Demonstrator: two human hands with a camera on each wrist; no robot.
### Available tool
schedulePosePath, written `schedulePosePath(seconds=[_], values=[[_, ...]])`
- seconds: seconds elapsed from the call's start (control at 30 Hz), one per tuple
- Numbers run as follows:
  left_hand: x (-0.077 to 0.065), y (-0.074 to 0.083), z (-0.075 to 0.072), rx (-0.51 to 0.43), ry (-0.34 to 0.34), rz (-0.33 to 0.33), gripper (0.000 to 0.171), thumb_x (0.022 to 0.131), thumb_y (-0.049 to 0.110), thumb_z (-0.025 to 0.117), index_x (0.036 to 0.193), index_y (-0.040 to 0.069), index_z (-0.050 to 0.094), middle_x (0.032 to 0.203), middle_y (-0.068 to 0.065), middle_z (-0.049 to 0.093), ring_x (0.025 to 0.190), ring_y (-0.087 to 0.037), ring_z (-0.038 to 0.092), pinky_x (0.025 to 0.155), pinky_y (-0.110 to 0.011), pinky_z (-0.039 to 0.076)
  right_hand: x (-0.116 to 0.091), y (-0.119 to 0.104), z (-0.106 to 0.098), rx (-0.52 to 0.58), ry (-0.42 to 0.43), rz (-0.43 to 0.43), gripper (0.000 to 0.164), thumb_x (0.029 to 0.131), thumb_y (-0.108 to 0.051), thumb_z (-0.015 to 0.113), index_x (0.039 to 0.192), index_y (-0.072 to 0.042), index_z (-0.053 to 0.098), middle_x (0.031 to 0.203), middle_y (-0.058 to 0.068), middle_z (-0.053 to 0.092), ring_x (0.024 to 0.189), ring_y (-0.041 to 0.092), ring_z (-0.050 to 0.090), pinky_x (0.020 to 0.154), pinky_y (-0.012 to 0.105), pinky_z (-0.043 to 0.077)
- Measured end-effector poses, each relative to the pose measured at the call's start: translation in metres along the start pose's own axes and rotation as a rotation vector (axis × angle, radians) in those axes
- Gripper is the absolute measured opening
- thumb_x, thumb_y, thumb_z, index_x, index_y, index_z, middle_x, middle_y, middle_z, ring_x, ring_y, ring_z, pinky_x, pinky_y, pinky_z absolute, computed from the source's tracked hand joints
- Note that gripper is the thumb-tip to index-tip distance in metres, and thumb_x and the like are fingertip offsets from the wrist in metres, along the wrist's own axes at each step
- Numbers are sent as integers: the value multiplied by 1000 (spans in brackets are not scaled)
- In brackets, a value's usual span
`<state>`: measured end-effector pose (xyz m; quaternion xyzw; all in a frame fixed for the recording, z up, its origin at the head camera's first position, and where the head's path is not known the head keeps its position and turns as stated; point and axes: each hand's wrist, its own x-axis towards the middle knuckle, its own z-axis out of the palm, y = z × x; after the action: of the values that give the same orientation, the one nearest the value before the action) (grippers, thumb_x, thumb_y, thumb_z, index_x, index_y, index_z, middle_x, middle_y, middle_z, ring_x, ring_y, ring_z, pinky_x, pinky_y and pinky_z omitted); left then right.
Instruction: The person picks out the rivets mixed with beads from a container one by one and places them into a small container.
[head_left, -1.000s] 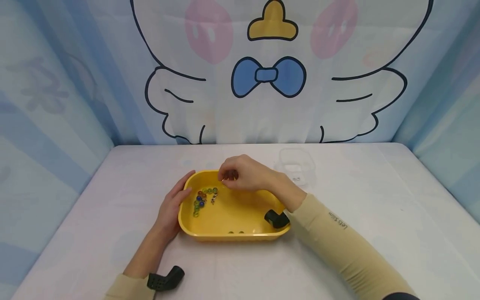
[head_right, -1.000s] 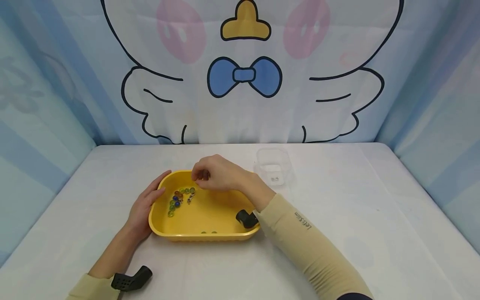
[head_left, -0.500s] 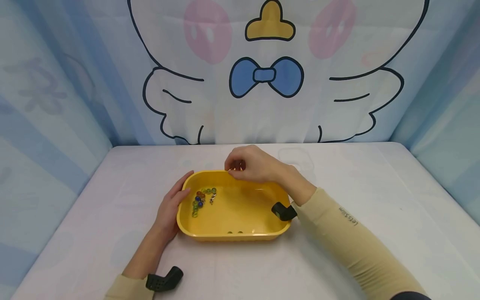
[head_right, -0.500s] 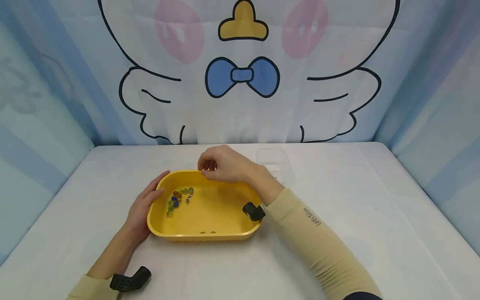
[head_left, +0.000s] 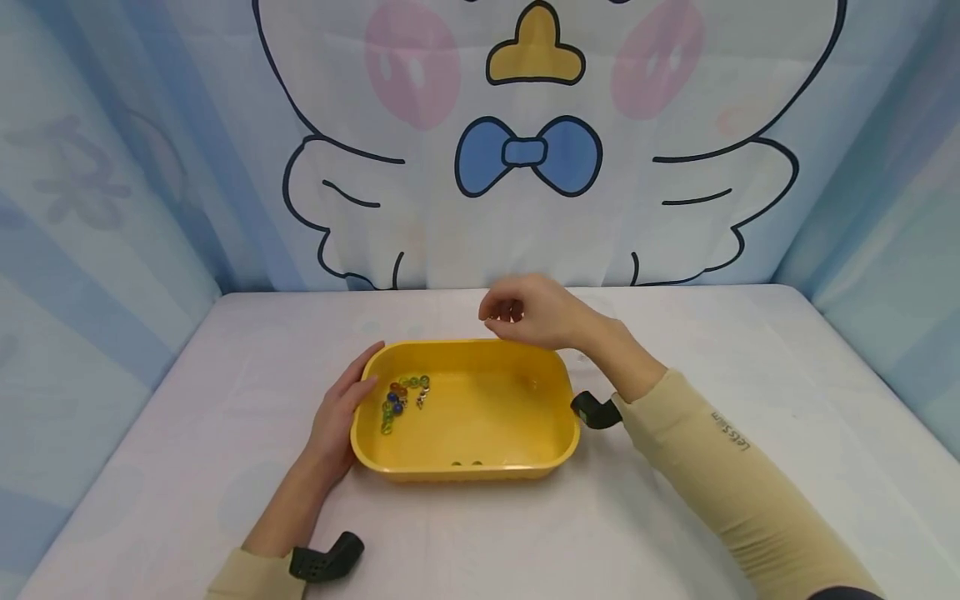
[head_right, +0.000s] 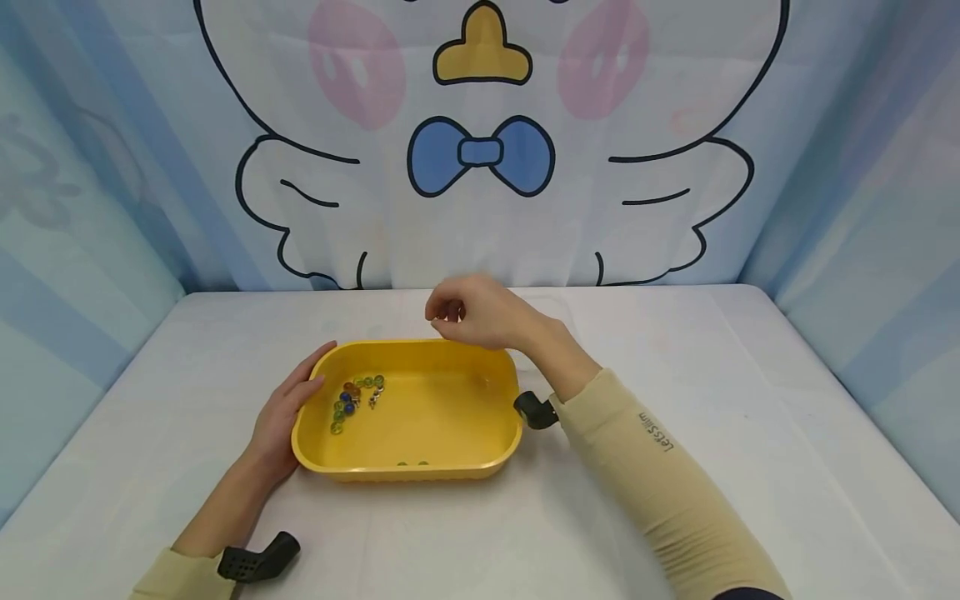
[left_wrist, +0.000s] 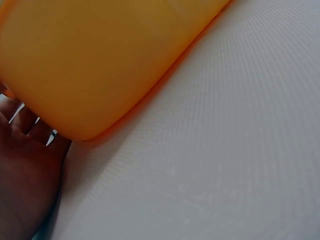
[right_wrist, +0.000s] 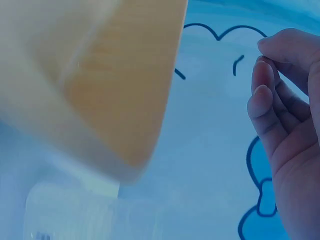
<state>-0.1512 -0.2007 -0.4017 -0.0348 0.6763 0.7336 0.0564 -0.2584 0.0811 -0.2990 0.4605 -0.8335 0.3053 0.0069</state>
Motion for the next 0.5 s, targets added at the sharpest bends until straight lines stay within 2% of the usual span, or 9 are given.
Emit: schedulePosePath(seconds=[0.27, 0.5], values=[[0, 0, -1, 16, -11, 19, 53, 107, 20, 37, 160, 23, 31, 162, 9, 28, 145, -11, 28, 118, -32, 25, -19, 8, -20, 2, 75, 39, 9, 89, 1, 72, 96, -4, 72, 89, 1, 67, 76, 16, 58, 71, 29, 55], [0, -1, -1, 15, -10, 24, 53, 108, 21, 38, 160, 23, 31, 162, 10, 28, 145, -10, 28, 118, -31, 26, -43, 19, -35, -33, 155, 113, 12, 88, 2, 73, 98, -4, 73, 92, 2, 68, 78, 17, 57, 71, 24, 53]])
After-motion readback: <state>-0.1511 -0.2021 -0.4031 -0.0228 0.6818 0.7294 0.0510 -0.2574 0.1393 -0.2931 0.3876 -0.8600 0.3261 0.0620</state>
